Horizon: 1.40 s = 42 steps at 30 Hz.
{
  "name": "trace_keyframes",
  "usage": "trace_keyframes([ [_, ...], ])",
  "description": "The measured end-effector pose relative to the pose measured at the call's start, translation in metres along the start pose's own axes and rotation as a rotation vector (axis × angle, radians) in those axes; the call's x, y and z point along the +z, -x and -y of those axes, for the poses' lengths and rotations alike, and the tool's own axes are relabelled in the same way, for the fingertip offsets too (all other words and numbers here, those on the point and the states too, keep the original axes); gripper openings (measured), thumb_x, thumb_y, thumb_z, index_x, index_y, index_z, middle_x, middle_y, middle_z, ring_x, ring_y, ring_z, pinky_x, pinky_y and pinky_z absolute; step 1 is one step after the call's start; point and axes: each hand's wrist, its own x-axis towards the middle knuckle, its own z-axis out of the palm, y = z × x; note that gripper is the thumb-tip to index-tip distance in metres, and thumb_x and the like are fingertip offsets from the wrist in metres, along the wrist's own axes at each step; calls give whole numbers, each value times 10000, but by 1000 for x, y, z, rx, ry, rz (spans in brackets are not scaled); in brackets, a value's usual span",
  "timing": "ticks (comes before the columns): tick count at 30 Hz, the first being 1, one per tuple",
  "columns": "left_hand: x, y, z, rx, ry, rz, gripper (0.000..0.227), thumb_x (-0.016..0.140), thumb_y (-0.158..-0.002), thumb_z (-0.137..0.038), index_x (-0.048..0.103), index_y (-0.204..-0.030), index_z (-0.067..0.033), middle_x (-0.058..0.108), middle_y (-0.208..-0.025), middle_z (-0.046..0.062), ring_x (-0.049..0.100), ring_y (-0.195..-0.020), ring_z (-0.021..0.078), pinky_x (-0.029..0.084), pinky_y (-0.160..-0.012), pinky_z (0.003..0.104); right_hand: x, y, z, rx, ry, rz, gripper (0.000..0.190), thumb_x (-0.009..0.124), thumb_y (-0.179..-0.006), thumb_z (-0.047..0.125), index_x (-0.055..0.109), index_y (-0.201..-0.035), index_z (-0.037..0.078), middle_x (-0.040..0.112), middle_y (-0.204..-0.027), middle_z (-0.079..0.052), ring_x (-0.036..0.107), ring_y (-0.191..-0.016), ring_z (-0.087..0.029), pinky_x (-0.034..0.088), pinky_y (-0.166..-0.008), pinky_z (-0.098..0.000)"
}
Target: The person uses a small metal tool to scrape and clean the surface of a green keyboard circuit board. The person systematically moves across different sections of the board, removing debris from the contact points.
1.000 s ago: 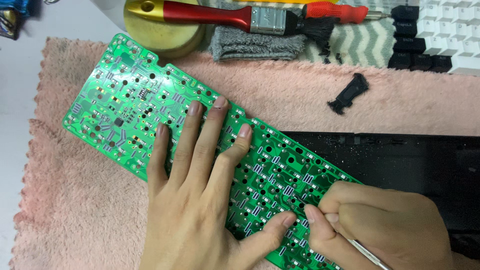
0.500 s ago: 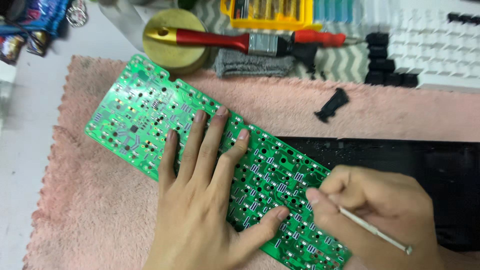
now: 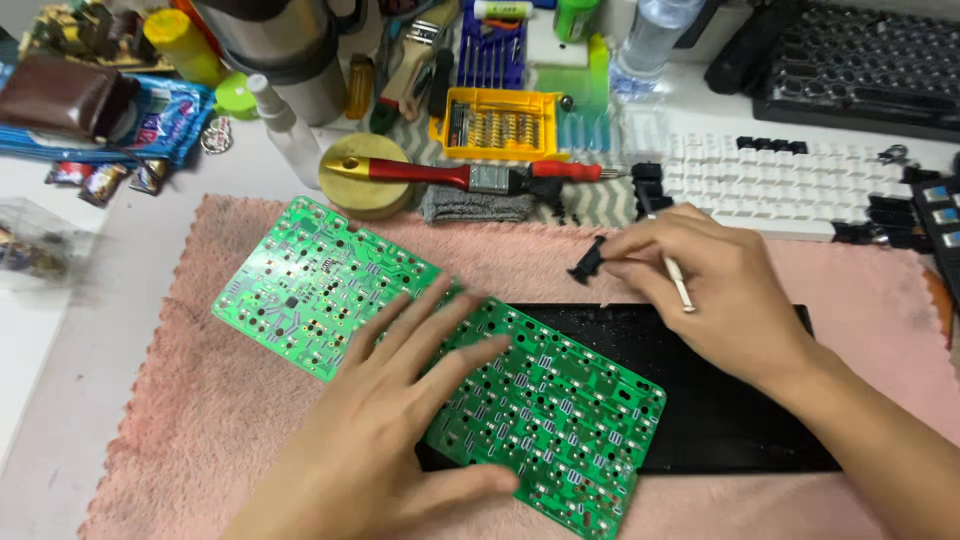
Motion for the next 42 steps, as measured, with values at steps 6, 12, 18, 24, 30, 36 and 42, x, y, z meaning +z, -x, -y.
trace_keyframes([
  [6,-12,-9,19,177,113,123,905,961,-803,-706,694,-1487,-176,476,-1787,248,345,-1715,478,193,-1368,650,11,-16,-33,-113,30,189,353,782,-998,-10,524,-802,131,873,-1226,-13,723,-1151,-237,537,-997,-412],
  [12,-11,-19,32,224,152,162,961,1029,-664,-681,688,-1396,-161,499,-1756,278,401,-1679,511,210,-1354,691,-2,-14,-14,-99,30,104,516,859,-1042,87,407,-794,123,787,-937,-43,795,-905,-191,526,-825,-367],
  [18,-13,-19,25,297,152,133,790,912,-752,-675,706,-1339,-189,551,-1708,264,484,-1616,500,243,-1347,686,-21,5,41,-54,-98,87,463,831,-1001,72,430,-776,124,753,-914,-68,782,-910,-161,500,-791,-322],
  [24,-16,-17,26,336,125,155,758,904,-768,-699,796,-1308,-177,623,-1676,243,509,-1598,506,278,-1315,702,-12,28,91,-73,-237,322,452,806,-1068,157,471,-765,157,718,-805,-32,921,-1037,-161,568,-770,-310],
  [30,-15,-16,23,366,117,166,734,884,-804,-690,837,-1285,-138,681,-1616,258,607,-1540,439,351,-1281,663,18,28,85,-277,-118,348,348,584,-814,-190,455,-828,132,486,-793,-20,490,-779,-244,364,-675,-395],
  [36,-17,-18,23,338,108,175,763,888,-774,-688,851,-1322,-158,710,-1595,221,617,-1530,415,361,-1277,638,13,31,107,-302,-216,350,454,706,-1159,56,394,-833,110,462,-771,-45,485,-716,-263,411,-682,-406],
  [42,-16,-21,27,314,88,201,763,888,-747,-702,850,-1326,-207,716,-1607,187,610,-1508,455,395,-1204,642,14,33,107,-480,-100,292,297,486,-1196,34,493,-900,50,604,-929,-148,683,-1039,-384,533,-939,-482],
])
